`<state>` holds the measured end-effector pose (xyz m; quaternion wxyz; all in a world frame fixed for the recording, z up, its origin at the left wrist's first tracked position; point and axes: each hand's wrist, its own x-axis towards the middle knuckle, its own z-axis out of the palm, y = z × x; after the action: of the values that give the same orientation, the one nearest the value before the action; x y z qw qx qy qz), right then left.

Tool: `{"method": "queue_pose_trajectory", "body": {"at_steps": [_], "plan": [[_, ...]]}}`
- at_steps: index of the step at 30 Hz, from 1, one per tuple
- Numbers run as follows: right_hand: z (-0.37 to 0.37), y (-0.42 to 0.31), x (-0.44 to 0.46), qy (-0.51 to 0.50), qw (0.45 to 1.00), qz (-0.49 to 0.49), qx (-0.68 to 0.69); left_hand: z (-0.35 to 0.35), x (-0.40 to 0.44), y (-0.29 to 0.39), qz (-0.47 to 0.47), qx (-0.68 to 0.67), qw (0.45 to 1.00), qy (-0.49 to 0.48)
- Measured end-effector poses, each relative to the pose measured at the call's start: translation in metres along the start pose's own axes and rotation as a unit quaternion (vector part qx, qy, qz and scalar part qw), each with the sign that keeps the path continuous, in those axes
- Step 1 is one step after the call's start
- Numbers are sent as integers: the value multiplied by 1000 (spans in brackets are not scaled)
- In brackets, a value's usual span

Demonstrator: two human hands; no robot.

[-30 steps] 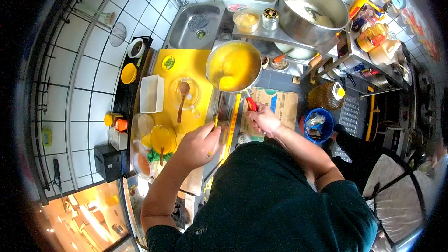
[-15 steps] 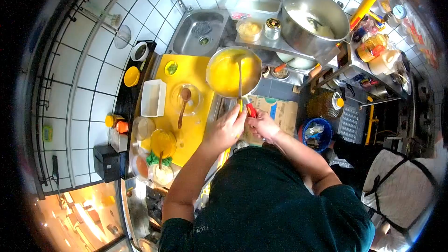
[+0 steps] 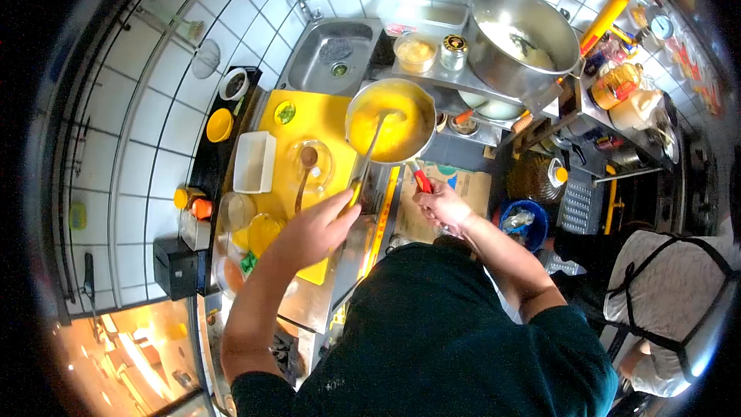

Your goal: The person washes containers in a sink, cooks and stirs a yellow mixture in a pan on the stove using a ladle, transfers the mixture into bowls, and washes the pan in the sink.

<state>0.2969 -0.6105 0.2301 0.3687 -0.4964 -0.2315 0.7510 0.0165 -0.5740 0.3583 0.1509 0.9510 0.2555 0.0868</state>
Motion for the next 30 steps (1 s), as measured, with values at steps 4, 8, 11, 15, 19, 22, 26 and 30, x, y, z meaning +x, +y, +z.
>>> {"method": "queue_pose_trajectory", "body": {"at_steps": [4,8,11,15,19,22,26,30], "plan": [[9,-6,-11,-9,1000,11,-10,10,23,-40,133,150,980,-3],[6,2,0,-6,999,19,-28,27,2,-72,139,250,957,-46],[16,-1,6,-6,999,13,-52,32,-21,-56,85,217,972,-18],[24,10,30,1,994,-5,-110,36,-36,-14,-34,69,996,47],[54,-4,39,19,979,-2,-201,55,-46,7,-166,-28,971,173],[65,-8,47,8,979,-1,-203,72,-50,14,-215,-109,931,273],[68,-9,60,-28,992,17,-123,71,-47,18,-207,-101,922,312],[73,-11,55,-39,996,23,-82,67,-45,15,-184,-108,922,322]]}}
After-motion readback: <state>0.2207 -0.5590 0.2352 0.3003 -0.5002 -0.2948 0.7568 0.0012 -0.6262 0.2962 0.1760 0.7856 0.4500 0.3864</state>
